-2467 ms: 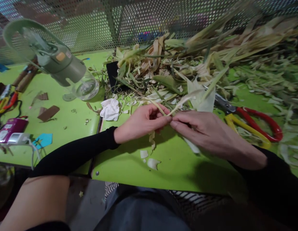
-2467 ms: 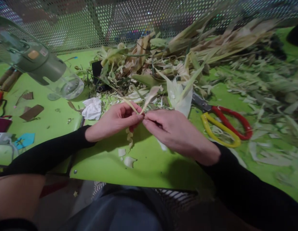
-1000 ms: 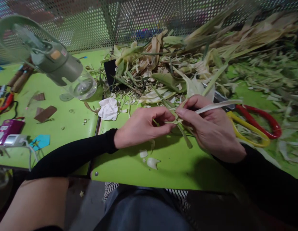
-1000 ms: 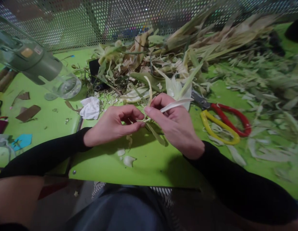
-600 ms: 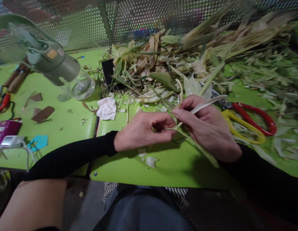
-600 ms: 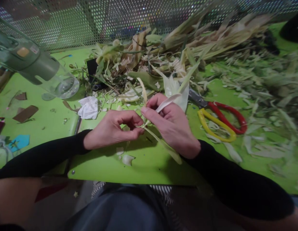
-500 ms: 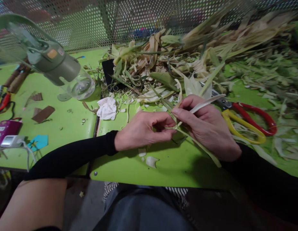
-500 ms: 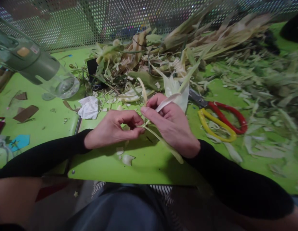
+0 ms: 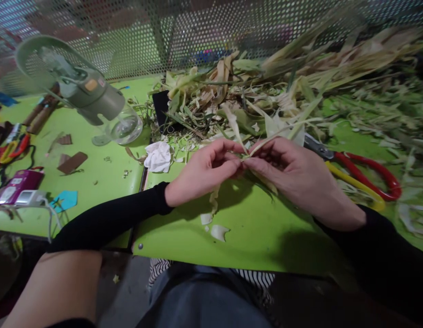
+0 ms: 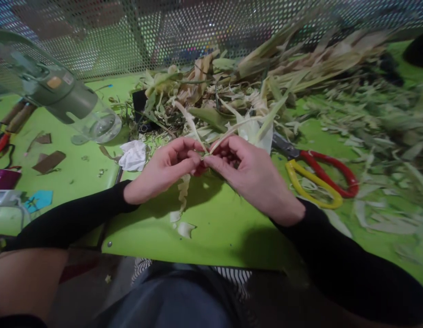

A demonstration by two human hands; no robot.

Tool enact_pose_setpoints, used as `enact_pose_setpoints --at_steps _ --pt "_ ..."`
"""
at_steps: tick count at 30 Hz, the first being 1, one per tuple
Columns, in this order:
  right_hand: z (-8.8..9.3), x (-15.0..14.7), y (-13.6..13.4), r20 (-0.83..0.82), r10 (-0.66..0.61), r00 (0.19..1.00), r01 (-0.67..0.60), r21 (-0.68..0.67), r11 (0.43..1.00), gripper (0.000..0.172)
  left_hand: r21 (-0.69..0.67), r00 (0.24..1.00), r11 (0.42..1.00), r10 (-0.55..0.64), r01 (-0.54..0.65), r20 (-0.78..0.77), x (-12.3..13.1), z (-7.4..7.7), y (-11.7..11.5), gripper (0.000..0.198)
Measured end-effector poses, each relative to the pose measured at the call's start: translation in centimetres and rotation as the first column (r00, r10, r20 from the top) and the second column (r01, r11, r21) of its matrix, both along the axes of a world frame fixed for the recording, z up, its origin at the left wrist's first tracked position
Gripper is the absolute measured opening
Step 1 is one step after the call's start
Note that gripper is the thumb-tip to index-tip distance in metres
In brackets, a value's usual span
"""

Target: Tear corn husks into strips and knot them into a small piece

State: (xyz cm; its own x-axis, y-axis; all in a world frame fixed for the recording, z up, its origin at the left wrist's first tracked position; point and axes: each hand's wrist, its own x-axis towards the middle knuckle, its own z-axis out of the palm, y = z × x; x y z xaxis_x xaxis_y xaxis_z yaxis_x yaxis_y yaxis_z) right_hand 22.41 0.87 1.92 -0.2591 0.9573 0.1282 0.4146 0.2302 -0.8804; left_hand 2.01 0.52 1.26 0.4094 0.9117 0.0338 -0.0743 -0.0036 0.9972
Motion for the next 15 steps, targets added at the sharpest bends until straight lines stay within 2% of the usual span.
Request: enact_pose_setpoints --at_steps 2,4,7,10,15 --pt "0.0 0.1 0.1 0.016 0.020 1.000 -0.021 0.060 0.998 0.029 -0.040 1.000 0.999 -0.022 0.022 -0.001 -0.1 0.4 0.0 0.017" --pt "0.3 0.1 0.1 0.028 0.059 0.998 -0.062 0.123 0.991 0.020 -0.076 0.999 0.996 -0.042 0.040 -0.027 -0.2 0.7 0.1 0.026" --pt "0.9 -0.2 -0.2 0.038 0.122 0.992 -0.126 0.125 0.984 0.012 -0.101 0.996 0.994 -0.044 0.037 -0.071 -0.2 0.8 0.1 0.037" --pt "1.1 -0.4 -0.4 0.044 0.139 0.989 -0.143 0.083 0.986 0.018 -0.102 0.997 0.995 -0.028 0.020 -0.071 -0.1 0.8 0.1 0.033" --pt "0.9 -0.3 -0.3 -0.046 0.142 0.989 -0.144 -0.039 0.989 0.027 -0.153 0.998 0.988 -0.039 0.030 -0.056 0.2 1.2 -0.1 0.027"
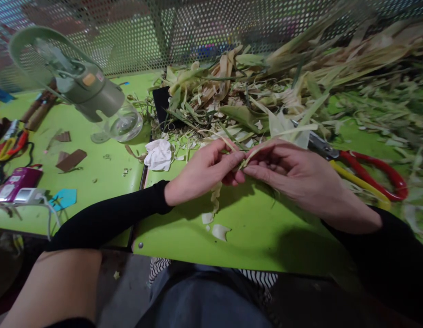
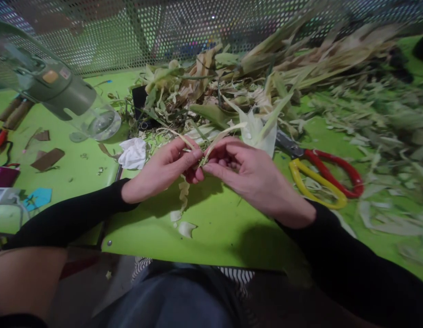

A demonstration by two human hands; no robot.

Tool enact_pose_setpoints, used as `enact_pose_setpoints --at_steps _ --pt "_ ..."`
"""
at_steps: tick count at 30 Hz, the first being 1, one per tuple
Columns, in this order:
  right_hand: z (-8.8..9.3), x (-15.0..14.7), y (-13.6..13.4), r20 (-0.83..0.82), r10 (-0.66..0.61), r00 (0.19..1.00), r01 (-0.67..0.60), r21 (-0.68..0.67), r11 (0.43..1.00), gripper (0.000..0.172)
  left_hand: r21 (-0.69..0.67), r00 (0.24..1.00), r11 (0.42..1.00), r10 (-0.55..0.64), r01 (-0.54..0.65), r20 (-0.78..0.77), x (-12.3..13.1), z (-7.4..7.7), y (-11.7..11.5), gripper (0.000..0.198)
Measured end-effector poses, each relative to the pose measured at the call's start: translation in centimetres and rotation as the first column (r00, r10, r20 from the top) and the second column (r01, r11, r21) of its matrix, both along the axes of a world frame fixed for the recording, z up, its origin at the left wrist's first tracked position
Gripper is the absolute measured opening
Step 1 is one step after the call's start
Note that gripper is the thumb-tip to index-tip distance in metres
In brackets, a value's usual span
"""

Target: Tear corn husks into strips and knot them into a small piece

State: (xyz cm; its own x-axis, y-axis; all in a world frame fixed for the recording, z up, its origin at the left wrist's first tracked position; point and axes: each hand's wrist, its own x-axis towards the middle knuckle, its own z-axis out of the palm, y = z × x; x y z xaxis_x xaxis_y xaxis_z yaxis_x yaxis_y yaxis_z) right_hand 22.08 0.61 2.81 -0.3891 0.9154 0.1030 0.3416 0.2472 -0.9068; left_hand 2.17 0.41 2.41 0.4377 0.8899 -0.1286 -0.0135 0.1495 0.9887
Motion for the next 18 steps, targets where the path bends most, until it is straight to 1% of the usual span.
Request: enact_pose_setpoints --at_steps 3,5,6,10,15,18 --pt "0.21 0.07 0.03 0.032 0.103 0.994 -0.100 -0.079 0.992 0.026 -0.036 1.000 0.999 -0.005 0.005 -0.002 0.14 0.20 -0.07 0.025" --pt "0.34 0.11 0.01 0.064 0.149 0.987 -0.143 -0.092 0.985 0.026 -0.048 1.000 0.999 -0.004 0.005 0.001 0.20 0.24 -0.07 0.024" --pt "0.35 0.12 0.00 0.074 0.151 0.986 -0.146 -0.080 0.986 0.026 -0.049 1.000 0.999 -0.005 0.005 0.007 0.21 0.24 -0.06 0.023" --pt "0.32 0.08 -0.02 0.104 0.111 0.988 -0.114 0.020 0.993 0.022 -0.037 0.999 0.999 -0.014 0.015 0.037 0.15 0.26 -0.03 0.023" --pt "0.57 -0.27 -0.25 0.165 0.091 0.982 -0.111 0.114 0.987 0.028 -0.034 0.999 0.999 -0.026 0.027 0.034 -0.03 0.47 -0.09 0.026" --pt "0.42 -0.45 -0.49 0.178 -0.028 0.984 -0.003 0.171 0.985 0.026 -0.015 0.998 0.999 -0.039 0.040 0.042 -0.19 0.48 -0.08 0.027"
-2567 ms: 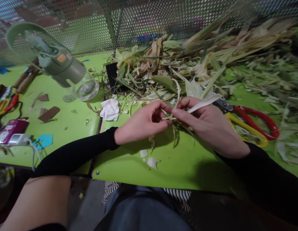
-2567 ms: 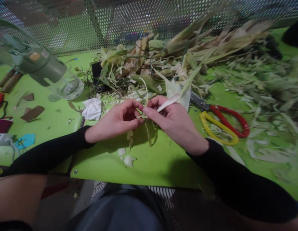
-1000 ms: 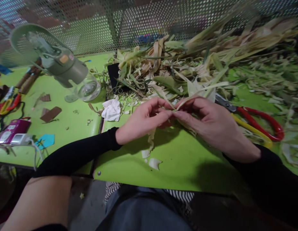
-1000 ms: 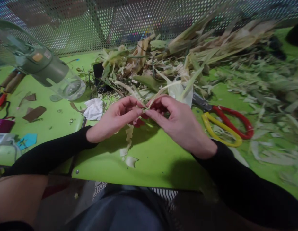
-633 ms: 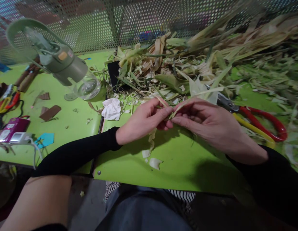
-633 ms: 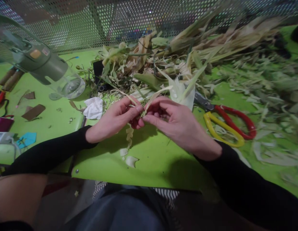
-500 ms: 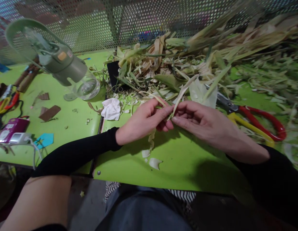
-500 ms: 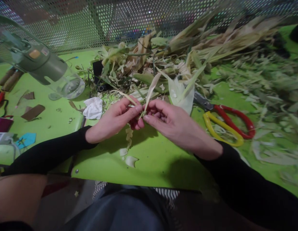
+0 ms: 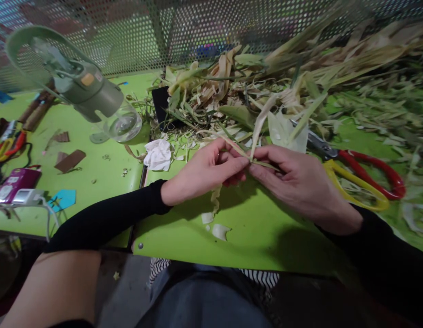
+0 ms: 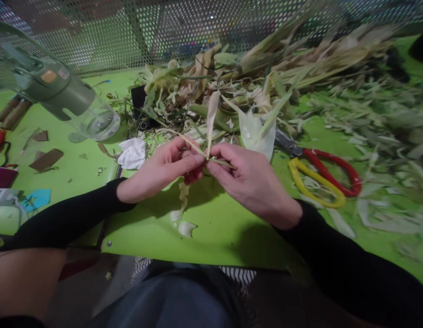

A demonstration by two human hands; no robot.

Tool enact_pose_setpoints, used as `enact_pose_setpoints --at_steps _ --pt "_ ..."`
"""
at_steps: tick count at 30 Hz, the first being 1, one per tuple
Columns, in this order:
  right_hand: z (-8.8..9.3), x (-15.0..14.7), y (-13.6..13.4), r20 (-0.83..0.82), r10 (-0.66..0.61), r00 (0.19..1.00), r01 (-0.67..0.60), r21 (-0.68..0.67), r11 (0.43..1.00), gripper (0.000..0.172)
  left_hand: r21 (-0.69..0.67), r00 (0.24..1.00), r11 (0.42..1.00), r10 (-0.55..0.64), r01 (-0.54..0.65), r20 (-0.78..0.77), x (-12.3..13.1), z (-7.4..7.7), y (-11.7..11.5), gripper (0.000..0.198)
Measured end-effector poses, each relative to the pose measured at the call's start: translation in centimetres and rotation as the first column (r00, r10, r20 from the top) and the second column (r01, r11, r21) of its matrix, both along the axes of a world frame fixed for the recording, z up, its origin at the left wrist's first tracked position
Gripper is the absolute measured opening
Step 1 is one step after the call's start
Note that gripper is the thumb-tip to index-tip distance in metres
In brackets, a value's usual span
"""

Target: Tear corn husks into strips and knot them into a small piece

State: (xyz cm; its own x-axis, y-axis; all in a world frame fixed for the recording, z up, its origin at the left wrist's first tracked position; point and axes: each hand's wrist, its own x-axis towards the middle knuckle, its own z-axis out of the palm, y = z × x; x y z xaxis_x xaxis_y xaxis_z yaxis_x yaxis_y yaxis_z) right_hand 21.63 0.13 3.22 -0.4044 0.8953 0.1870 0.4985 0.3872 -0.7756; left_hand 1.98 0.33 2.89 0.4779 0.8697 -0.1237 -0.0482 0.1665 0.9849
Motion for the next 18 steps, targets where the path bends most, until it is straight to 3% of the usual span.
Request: enact_pose_setpoints --at_steps 3,10,18 --pt "-0.3 0.0 0.0 -0.010 -0.100 0.995 0.100 0.020 0.995 0.023 0.025 0.999 1.000 -0.018 0.019 -0.030 -0.2 -0.2 0.1 0.032" --pt "-0.4 0.1 0.0 0.001 -0.073 0.997 0.072 0.094 0.993 0.031 0.167 0.990 0.986 -0.002 0.026 -0.143 -0.5 0.4 0.0 0.040" --pt "-0.5 -0.4 -0.7 0.051 -0.128 0.990 0.117 0.177 0.977 0.023 0.127 0.993 0.991 -0.032 0.047 -0.115 -0.1 1.5 -1.5 0.034"
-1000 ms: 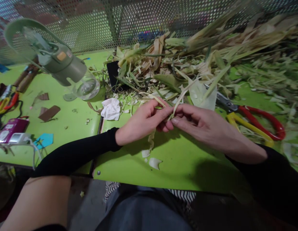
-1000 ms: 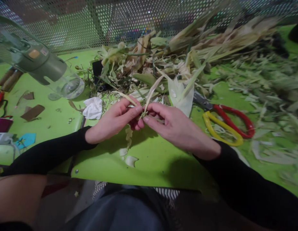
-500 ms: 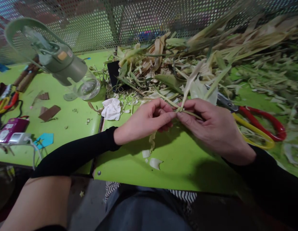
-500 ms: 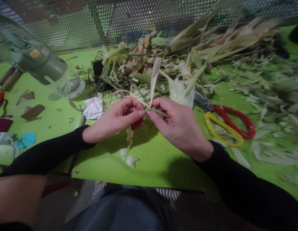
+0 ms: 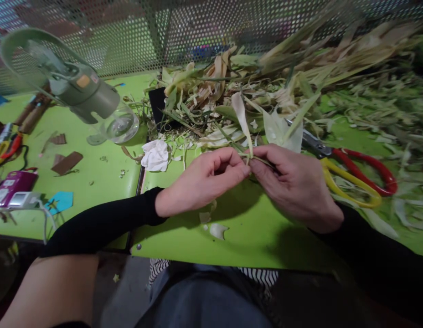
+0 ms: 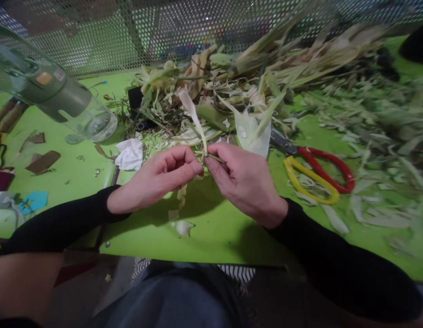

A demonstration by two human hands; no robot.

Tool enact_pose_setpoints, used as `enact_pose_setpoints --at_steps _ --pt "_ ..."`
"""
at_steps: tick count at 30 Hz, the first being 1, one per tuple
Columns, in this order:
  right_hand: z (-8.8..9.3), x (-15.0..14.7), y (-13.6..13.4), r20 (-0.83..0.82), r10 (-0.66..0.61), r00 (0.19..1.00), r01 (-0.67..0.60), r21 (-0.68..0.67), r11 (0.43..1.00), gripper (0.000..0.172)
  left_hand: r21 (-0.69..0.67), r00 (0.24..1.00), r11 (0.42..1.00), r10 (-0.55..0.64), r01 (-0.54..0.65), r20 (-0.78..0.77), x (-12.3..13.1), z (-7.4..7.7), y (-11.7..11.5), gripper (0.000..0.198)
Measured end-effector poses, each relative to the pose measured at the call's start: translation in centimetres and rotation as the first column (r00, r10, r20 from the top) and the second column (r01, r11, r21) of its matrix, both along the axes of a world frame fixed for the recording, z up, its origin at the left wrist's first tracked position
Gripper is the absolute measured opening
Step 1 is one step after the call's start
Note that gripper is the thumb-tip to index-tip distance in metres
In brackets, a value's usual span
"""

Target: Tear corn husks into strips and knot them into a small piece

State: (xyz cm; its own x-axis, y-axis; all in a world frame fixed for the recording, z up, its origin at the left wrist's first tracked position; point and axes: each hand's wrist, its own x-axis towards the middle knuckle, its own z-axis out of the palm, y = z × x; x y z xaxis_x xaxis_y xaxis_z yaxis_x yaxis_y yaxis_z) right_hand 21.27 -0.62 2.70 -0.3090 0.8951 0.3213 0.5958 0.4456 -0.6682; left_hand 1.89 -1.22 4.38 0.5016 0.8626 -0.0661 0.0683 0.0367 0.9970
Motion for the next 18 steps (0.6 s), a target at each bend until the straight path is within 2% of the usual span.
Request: enact_pose_setpoints --at_steps 6,10,14,18 --pt "-0.2 0.1 0.1 -0.008 0.041 0.999 -0.041 -0.027 0.999 0.020 0.061 1.000 0.998 0.012 -0.012 -0.011 0.3 -0.9 -0.4 0.040" --pt "-0.2 0.4 0.4 -0.058 0.002 0.998 -0.003 -0.017 1.000 0.025 0.075 0.999 0.997 0.015 -0.012 -0.041 0.1 -1.5 0.2 0.032" --pt "0.0 0.4 0.5 -0.092 -0.004 0.996 0.008 0.044 0.999 0.027 0.055 0.995 0.995 0.089 -0.086 -0.054 -0.3 -1.1 0.9 0.023" --pt "-0.1 0.3 0.6 -0.018 0.084 0.996 -0.084 0.025 0.996 0.025 -0.027 1.000 0.999 0.022 -0.022 -0.016 -0.5 -0.6 1.3 0.029"
